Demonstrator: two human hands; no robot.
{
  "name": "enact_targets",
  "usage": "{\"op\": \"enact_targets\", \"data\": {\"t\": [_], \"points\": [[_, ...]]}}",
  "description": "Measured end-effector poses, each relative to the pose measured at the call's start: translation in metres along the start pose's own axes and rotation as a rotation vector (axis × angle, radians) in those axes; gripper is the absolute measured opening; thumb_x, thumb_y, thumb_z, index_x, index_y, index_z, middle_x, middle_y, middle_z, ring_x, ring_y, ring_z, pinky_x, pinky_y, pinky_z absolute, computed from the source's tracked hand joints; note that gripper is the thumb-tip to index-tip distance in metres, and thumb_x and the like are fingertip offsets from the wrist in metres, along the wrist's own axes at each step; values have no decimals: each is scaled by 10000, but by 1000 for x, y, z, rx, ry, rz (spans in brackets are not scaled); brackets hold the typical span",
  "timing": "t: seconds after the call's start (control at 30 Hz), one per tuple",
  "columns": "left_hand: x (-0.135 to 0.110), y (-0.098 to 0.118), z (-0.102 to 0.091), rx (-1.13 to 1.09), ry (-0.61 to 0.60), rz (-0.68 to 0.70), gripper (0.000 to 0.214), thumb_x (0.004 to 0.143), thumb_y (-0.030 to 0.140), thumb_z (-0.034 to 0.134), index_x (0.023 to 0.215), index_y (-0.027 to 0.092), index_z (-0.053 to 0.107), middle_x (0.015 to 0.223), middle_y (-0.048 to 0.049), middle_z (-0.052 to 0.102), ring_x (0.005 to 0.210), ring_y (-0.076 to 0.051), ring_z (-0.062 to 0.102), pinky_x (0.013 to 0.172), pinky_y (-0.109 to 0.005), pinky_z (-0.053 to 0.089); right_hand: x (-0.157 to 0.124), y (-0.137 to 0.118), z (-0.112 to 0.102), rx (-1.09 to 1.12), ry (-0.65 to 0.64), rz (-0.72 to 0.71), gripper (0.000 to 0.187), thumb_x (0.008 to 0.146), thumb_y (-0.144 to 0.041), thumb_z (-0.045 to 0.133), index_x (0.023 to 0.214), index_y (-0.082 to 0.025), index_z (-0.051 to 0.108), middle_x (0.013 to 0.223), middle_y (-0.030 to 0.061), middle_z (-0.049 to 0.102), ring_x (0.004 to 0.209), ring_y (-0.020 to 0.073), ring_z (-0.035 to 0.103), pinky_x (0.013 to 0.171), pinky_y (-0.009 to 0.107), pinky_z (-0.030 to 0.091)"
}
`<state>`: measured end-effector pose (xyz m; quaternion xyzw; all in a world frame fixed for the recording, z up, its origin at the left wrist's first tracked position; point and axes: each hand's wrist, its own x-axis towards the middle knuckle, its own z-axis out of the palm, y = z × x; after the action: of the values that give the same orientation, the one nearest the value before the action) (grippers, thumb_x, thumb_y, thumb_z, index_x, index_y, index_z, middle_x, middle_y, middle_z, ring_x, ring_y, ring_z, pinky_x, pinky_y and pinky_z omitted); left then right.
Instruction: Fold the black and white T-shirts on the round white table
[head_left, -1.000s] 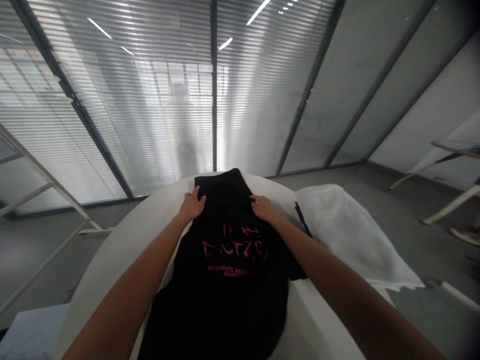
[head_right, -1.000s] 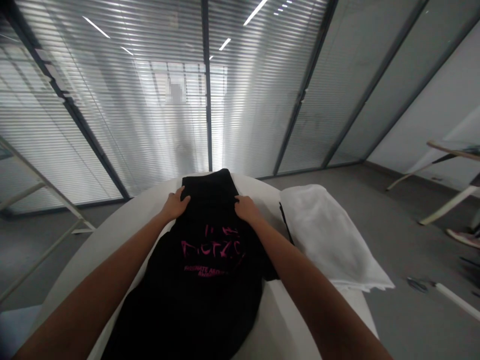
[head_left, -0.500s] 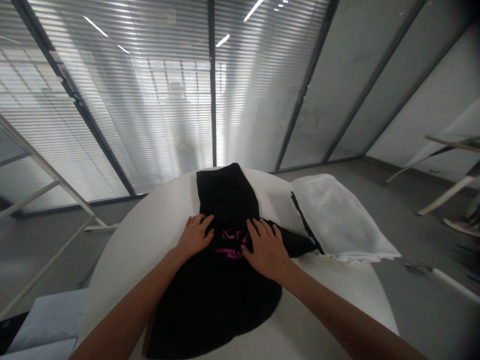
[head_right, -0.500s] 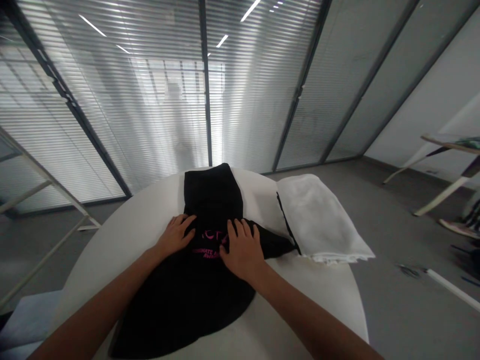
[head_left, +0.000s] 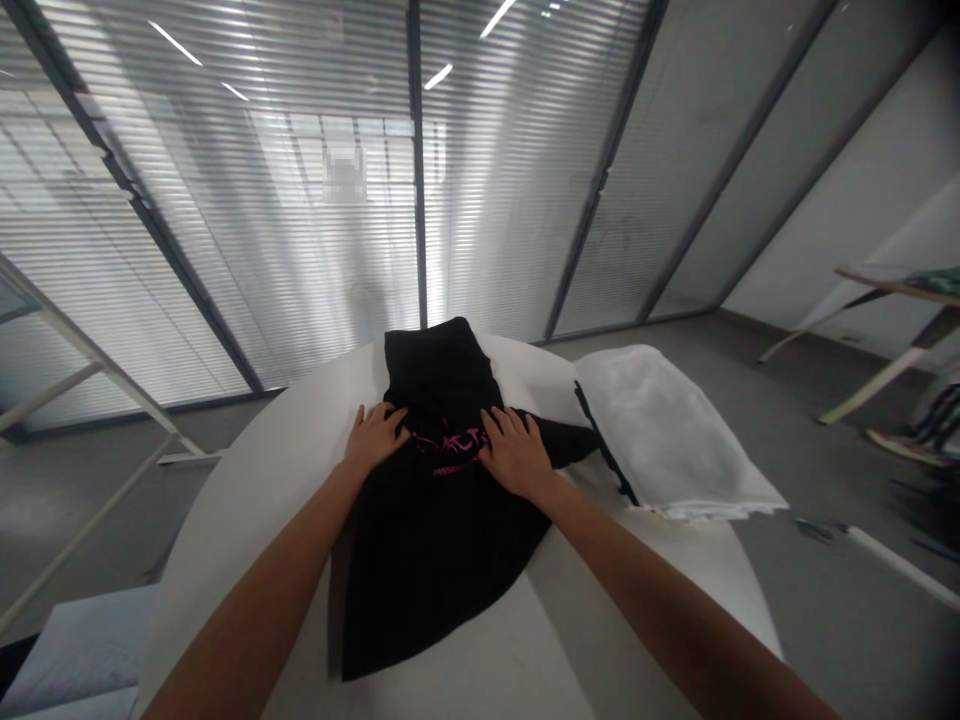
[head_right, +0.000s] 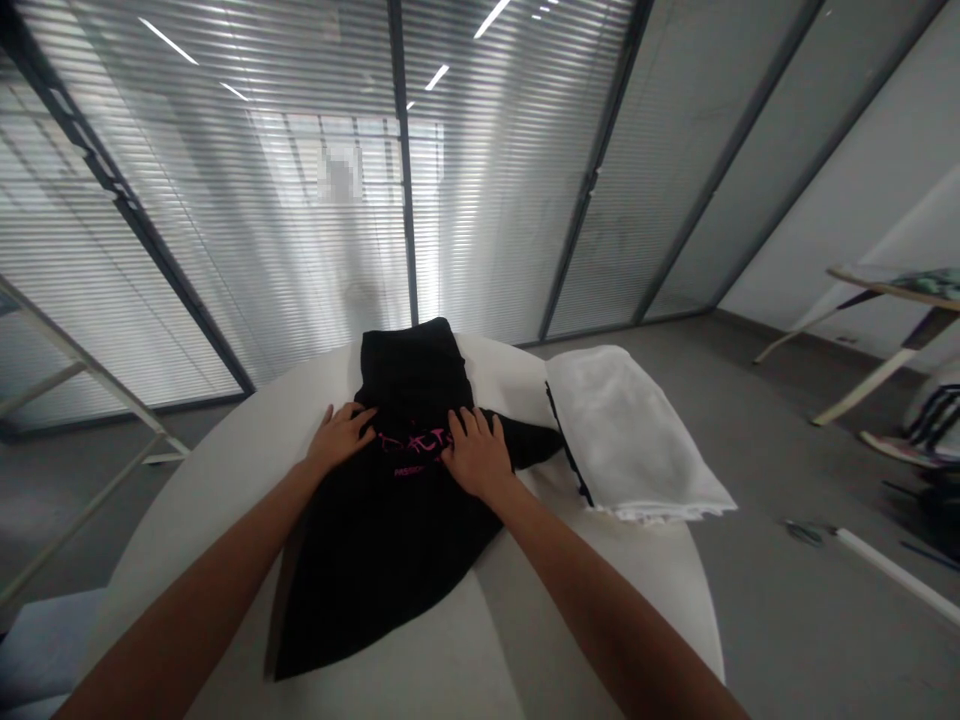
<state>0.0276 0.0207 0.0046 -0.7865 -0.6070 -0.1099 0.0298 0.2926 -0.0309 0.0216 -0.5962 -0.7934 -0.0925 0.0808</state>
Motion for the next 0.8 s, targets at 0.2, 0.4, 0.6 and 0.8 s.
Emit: {"op": "enact_targets", "data": {"t": [0.2,0.4,0.6,0.8], "points": [[-4,-7,-5,-96,33,-41,411,888,318,475,1282,284,588,1281,-69,590,1204,-245,535,1134,-517,277,-30,-7,-17,21,25,112,681,932,-513,411,1533,-241,240,1569,132,268,1440,333,179,1119,582,135],[-63,12,-29,-199,10,4,390,900,359,449,1218,245,644,1201,-76,640,1112,-248,591,1035,-441,411,-72,-13,-29,24,-114,227,683,914,-490,459,1522,-255,254,1544,163,282,1389,393,244,987,618,330],[-96,7,-38,-166,-101,-35,438,920,400,427,1334,313,545,1445,-60,492,1313,-296,453,1110,-627,211,-89,-11,-49,70,-176,135,463,901,-205,436,1357,-248,502,1318,147,496,1157,294,491,859,396,463],[-93,-17,-36,-206,-113,-11,422,936,380,396,1329,324,541,1466,-42,475,1360,-265,405,1129,-654,124,-78,13,-50,168,-178,168,210,932,-298,445,994,-203,622,1025,94,619,987,232,594,845,325,443]]}}
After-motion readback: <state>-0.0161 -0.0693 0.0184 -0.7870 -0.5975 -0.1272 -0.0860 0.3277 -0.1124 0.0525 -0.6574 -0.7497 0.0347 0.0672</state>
